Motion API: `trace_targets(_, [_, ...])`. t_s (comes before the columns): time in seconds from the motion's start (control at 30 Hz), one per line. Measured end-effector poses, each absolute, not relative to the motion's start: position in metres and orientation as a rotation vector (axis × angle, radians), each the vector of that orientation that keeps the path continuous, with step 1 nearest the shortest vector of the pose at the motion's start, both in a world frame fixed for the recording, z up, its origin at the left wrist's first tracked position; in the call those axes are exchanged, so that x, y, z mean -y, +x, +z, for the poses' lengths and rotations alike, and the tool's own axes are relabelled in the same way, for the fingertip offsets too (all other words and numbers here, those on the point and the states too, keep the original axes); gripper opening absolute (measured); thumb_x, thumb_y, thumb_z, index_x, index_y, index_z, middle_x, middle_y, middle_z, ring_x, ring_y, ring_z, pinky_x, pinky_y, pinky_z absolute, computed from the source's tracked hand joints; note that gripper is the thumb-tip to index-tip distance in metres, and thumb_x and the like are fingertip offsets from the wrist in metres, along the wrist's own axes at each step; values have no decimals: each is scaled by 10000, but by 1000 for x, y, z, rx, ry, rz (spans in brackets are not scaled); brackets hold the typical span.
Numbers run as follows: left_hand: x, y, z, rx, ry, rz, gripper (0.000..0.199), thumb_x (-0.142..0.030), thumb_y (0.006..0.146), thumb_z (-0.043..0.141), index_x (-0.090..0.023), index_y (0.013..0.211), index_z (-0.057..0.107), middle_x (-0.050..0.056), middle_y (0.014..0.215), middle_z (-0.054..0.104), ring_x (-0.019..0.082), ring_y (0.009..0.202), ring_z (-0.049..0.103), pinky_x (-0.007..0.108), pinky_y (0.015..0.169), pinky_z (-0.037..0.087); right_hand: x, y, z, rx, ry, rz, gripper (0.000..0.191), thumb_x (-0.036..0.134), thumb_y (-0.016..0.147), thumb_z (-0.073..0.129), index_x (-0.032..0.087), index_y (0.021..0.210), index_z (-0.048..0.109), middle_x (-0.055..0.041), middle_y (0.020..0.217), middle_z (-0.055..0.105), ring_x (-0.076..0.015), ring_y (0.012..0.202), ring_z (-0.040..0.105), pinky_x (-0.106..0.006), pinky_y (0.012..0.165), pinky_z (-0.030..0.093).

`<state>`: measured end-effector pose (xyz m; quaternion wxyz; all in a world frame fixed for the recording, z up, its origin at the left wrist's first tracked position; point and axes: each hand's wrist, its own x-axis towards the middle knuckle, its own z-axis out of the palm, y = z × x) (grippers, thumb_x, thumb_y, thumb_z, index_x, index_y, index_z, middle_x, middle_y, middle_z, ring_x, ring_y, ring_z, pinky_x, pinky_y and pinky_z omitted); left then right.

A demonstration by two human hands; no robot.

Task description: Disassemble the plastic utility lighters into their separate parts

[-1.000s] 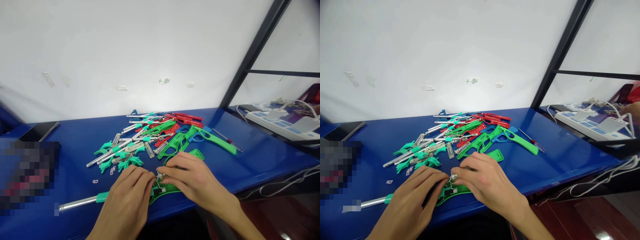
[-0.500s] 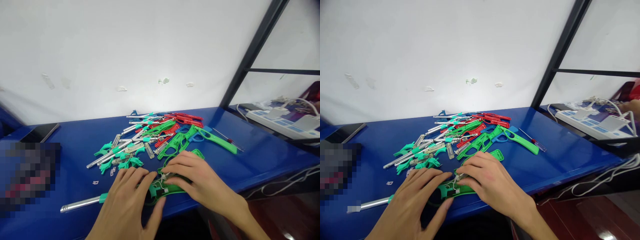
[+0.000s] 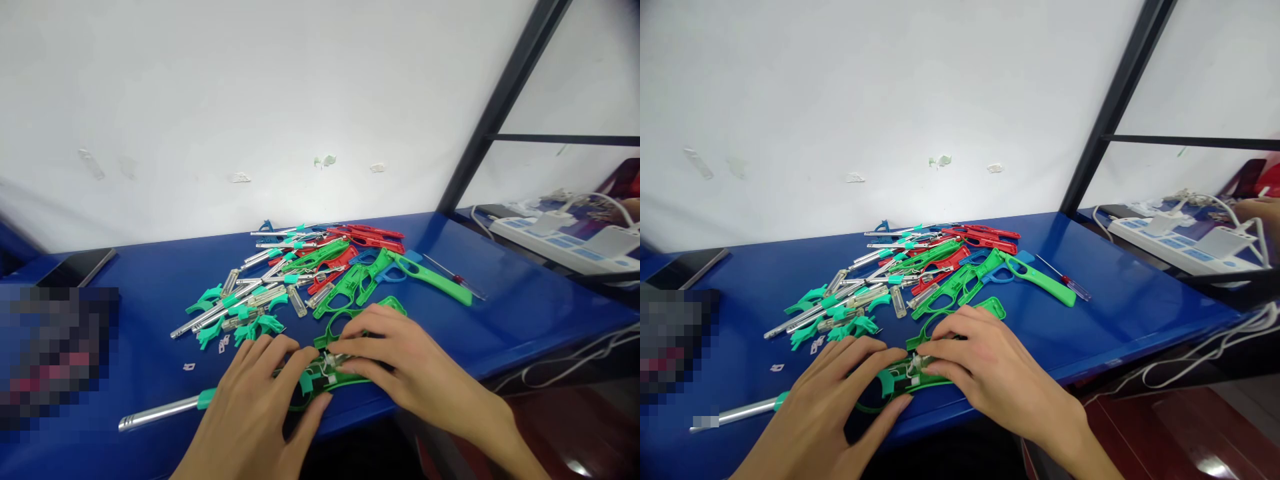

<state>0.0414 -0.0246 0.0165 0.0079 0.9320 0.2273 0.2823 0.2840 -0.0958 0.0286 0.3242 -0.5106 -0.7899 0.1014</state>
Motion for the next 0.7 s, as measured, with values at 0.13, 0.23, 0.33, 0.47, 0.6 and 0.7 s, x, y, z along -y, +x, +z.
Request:
trace_targets(0.13, [25, 44, 17, -699, 2899, 924, 250, -258, 1008, 629, -245, 1258, 626, 63, 1061, 708, 285, 912, 680, 482, 822, 572, 98, 284, 29, 2073, -1351, 275, 203, 287, 1082, 660, 307, 1239, 788, -19, 1144, 733, -208, 1020, 640, -363, 896, 490])
trace_targets(0.23, [26, 45, 19, -701, 2895, 914, 250, -255, 1006, 625, -249, 1256, 623, 64, 1066, 709, 287, 914, 681, 479, 811, 574, 100, 285, 32, 2089, -1349, 302, 248, 282, 1098, 632, 343, 1294, 772, -16, 1150, 716, -203, 1024, 631, -354, 893, 487])
trace_targets(0.33, [26, 44, 21, -691, 2892, 886, 250, -239, 1008, 620, -249, 1258, 613, 66, 1070, 707, 289, 921, 681, 486, 814, 576, 100, 286, 34, 2102, -1353, 335, 298, 267, 1105, 617, 370, 1354, 746, -15, 1162, 703, -200, 1033, 625, -349, 901, 483])
trace_targets(0.47, [26, 44, 21, -667, 2886, 893, 239, -228, 1010, 615, -250, 1248, 612, 64, 1062, 706, 289, 916, 680, 483, 805, 577, 101, 286, 35, 2107, -1343, 352, 337, 232, 1106, 609, 384, 1380, 733, -9, 1172, 693, -191, 1037, 625, -336, 906, 479])
trace_targets(0.6, [26, 44, 21, -669, 2880, 894, 243, -231, 1010, 611, -258, 1252, 614, 59, 1060, 705, 286, 914, 679, 470, 798, 577, 102, 285, 36, 2111, -1360, 369, 324, 243, 1111, 600, 383, 1366, 742, -8, 1166, 676, -185, 1031, 623, -324, 902, 480])
trace_targets(0.7, [26, 44, 21, -663, 2878, 884, 235, -229, 1014, 608, -259, 1247, 611, 57, 1058, 704, 286, 913, 681, 472, 795, 582, 103, 284, 39, 2116, -1395, 367, 315, 252, 1110, 602, 379, 1361, 743, -15, 1158, 651, -191, 1042, 610, -325, 907, 480])
